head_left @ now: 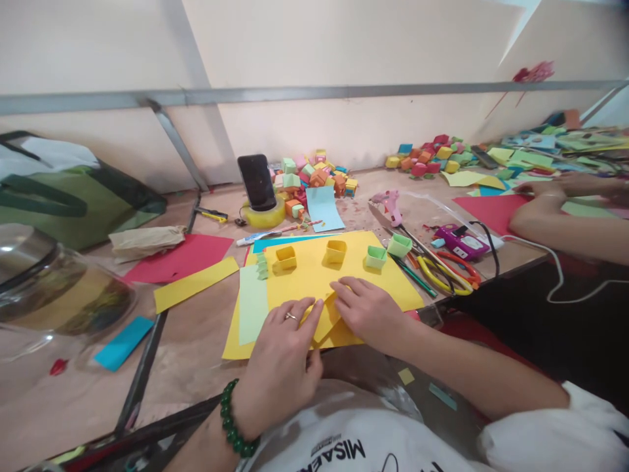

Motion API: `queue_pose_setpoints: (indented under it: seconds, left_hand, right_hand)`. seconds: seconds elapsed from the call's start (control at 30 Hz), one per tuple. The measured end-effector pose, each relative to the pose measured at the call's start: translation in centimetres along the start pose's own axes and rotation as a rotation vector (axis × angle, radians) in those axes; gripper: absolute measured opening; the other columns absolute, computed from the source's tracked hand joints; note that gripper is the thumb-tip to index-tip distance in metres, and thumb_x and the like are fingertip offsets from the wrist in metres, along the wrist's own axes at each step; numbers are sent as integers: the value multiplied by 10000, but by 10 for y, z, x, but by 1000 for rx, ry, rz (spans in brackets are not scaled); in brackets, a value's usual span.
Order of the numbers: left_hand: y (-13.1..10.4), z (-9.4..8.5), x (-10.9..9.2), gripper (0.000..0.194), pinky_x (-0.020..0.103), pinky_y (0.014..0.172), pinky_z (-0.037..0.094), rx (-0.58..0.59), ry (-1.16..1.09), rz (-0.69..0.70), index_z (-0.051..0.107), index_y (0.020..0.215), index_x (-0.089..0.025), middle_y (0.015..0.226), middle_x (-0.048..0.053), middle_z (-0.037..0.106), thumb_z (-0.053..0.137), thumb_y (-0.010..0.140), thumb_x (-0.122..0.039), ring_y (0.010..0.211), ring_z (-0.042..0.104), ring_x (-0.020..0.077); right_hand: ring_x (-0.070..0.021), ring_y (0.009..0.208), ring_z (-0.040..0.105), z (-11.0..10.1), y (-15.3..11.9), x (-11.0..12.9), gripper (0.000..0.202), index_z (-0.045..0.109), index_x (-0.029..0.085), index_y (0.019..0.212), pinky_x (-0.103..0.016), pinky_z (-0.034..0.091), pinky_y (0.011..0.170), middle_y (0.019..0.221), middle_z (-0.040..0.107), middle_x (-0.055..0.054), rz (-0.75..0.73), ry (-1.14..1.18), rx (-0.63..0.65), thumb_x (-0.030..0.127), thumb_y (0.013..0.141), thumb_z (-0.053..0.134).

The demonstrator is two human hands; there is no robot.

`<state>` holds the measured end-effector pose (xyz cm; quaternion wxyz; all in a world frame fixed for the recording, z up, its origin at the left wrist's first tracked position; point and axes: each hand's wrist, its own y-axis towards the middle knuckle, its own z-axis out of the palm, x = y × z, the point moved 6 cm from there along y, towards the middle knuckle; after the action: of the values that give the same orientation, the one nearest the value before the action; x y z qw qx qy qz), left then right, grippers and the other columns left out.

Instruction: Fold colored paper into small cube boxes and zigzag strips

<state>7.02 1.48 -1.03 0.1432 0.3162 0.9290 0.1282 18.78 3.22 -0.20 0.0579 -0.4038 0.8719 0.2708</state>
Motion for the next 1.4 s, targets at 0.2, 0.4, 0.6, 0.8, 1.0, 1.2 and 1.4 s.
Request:
queue_pose_setpoints:
  seconds: [0.2,0.4,0.6,0.8,1.0,1.2,1.4]
  left_hand:
    - [-1,12,2,344,403,740,520,3,93,-76,612,1067,-130,965,109,655,507,751,-44,856,564,236]
    - [-5,7,-8,198,334,663,513,-74,45,-20,630,987,-148,896,86,645,516,829,-107,768,561,202]
    - [-3,-3,-14,203,283,573,462,-230,136,-5,653,843,-163,790,49,663,468,882,-87,655,573,168]
    - [-3,-2,-9,210,295,601,486,-217,168,50,650,959,-131,801,56,683,473,874,-56,710,589,186]
    - [-4,-2,0,263,253,592,474,-185,-21,-86,641,758,-182,734,20,647,439,926,-163,665,571,147]
    - [-5,3,6,268,258,554,460,-178,-46,-146,660,863,-182,670,17,610,405,942,-198,619,571,151]
    - [-5,7,10,223,276,564,480,-162,-85,-183,600,965,-171,706,28,635,381,925,-161,628,598,160]
  right_hand:
    - [-207,738,543,21,-12,-12,125,599,147,882,-322,477,636,815,645,-75,48,275,270,80,852,497]
    - [-198,904,555,22,-28,-28,266,626,165,1077,-314,529,724,1065,655,-102,9,455,205,82,897,448]
    - [-191,846,572,17,-23,-29,219,661,159,1003,-315,541,704,966,676,-109,16,447,92,157,927,455]
    - [-189,831,580,23,-28,-29,247,655,135,1023,-325,536,715,961,685,-112,35,407,2,123,934,425]
    - [-173,898,600,31,-32,-51,194,691,199,955,-322,529,789,975,681,-82,223,824,65,237,929,503]
    - [-167,845,624,40,-25,-64,259,671,175,833,-303,512,770,882,671,-76,367,1031,208,342,929,497]
    - [-156,740,584,46,-22,-65,201,635,167,788,-277,464,671,807,650,-61,495,959,298,294,893,521]
